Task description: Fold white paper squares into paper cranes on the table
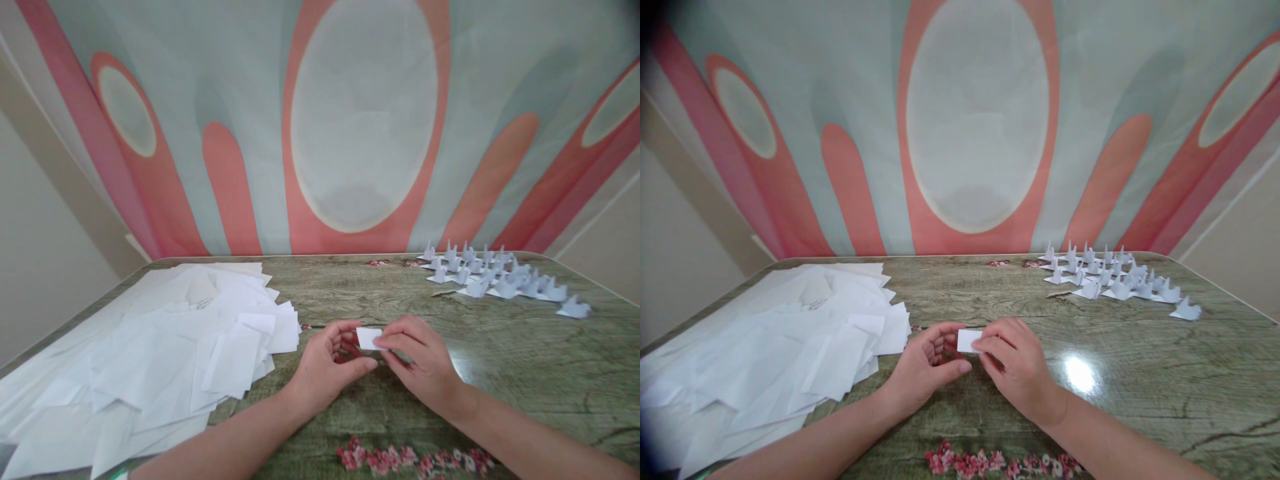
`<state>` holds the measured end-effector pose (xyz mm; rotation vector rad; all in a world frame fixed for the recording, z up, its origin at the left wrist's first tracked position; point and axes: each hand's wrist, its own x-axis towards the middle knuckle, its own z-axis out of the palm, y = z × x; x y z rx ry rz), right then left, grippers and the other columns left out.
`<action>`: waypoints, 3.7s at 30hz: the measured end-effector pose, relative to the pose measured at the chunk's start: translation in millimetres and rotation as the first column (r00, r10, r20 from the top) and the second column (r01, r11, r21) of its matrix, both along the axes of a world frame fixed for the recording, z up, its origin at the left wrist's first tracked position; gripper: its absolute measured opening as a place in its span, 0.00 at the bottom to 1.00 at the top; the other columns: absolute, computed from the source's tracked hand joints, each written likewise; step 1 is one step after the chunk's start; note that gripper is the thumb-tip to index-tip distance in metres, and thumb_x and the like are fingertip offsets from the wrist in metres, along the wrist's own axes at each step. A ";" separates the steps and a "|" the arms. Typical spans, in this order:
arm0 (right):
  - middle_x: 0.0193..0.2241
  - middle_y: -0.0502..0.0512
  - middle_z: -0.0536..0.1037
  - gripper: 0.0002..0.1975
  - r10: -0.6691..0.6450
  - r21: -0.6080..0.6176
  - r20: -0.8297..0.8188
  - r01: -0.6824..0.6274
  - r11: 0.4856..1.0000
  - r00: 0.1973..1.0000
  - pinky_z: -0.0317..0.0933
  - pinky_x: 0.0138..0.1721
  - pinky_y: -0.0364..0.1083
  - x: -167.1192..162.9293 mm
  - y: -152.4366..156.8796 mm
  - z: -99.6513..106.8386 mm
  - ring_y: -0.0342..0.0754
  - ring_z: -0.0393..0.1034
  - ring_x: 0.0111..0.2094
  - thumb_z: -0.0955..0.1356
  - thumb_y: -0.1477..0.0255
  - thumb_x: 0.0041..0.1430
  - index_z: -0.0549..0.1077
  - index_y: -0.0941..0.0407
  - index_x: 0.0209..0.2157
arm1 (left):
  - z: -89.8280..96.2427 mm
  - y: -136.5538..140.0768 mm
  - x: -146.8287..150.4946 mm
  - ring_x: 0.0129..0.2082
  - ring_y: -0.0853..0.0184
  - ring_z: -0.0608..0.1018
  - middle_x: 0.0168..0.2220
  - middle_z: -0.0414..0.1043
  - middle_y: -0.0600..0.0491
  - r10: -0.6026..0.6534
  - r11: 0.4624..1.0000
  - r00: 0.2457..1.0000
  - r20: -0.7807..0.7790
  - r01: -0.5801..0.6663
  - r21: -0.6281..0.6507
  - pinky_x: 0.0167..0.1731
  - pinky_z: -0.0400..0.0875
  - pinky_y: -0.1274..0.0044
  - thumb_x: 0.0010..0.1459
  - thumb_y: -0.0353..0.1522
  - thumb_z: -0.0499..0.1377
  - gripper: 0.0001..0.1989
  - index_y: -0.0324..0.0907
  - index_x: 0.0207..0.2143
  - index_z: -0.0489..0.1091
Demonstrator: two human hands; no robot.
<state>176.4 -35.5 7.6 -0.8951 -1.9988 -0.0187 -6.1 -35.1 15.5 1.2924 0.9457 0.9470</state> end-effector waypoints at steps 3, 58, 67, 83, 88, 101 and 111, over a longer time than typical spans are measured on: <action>0.27 0.52 0.73 0.08 0.005 0.044 0.060 -0.008 0.999 0.998 0.58 0.30 0.46 0.4 -0.7 1.2 0.45 0.66 0.29 0.65 0.80 0.51 0.73 0.54 0.30 | 2.6 -0.7 -0.2 0.34 0.68 0.73 0.34 0.71 0.50 0.014 1.000 0.999 0.030 -0.013 -0.014 0.33 0.67 0.78 0.44 0.32 0.64 0.22 0.38 0.43 0.64; 0.25 0.50 0.75 0.05 0.022 0.062 0.147 -0.031 0.998 0.989 0.53 0.30 0.45 -1.3 -1.2 4.9 0.43 0.63 0.28 0.67 0.79 0.53 0.73 0.56 0.29 | 4.7 -1.7 -6.7 0.40 0.66 0.71 0.41 0.66 0.50 0.191 0.882 0.933 -0.307 -0.026 0.470 0.31 0.69 0.79 0.44 0.31 0.65 0.12 0.42 0.35 0.71; 0.22 0.50 0.73 0.09 -0.016 0.124 0.238 -0.014 0.992 0.971 0.51 0.31 0.44 2.2 3.8 3.4 0.43 0.61 0.27 0.66 0.77 0.55 0.71 0.56 0.22 | 3.9 2.8 -11.6 0.39 0.67 0.71 0.38 0.69 0.52 0.204 0.846 0.866 -0.457 0.079 0.527 0.37 0.67 0.76 0.45 0.26 0.62 0.11 0.43 0.34 0.71; 0.25 0.50 0.71 0.09 0.171 -0.163 0.333 -0.122 0.979 0.927 0.52 0.32 0.45 6.7 10.6 -5.5 0.43 0.62 0.29 0.65 0.70 0.58 0.73 0.55 0.25 | 7.0 7.6 -20.4 0.37 0.65 0.72 0.36 0.74 0.53 0.181 0.723 0.690 -0.701 0.390 0.571 0.40 0.63 0.72 0.54 0.32 0.57 0.07 0.45 0.35 0.73; 0.25 0.51 0.72 0.09 0.182 -0.230 0.327 -0.109 0.967 0.927 0.53 0.33 0.46 6.9 9.9 -5.7 0.44 0.63 0.30 0.65 0.69 0.57 0.73 0.55 0.26 | 7.7 7.2 -20.9 0.38 0.64 0.72 0.37 0.73 0.53 0.174 0.721 0.665 -0.726 0.416 0.554 0.40 0.63 0.72 0.54 0.32 0.57 0.07 0.45 0.35 0.73; 0.28 0.52 0.73 0.05 0.212 -0.389 0.132 -0.146 0.909 0.968 0.59 0.34 0.44 9.5 11.5 -6.6 0.44 0.67 0.31 0.65 0.76 0.55 0.73 0.55 0.31 | 8.1 7.9 -21.2 0.38 0.64 0.71 0.36 0.73 0.51 0.248 0.600 0.522 -0.816 0.578 0.553 0.40 0.61 0.71 0.58 0.33 0.54 0.08 0.44 0.38 0.71; 0.28 0.51 0.73 0.12 0.229 -0.423 0.114 -0.162 0.892 0.967 0.60 0.34 0.44 12.1 17.2 -10.5 0.44 0.67 0.31 0.64 0.83 0.50 0.74 0.54 0.33 | 12.6 3.9 -18.6 0.36 0.63 0.72 0.33 0.72 0.50 0.355 0.412 0.383 -0.853 0.755 0.510 0.38 0.61 0.70 0.59 0.27 0.51 0.08 0.40 0.38 0.68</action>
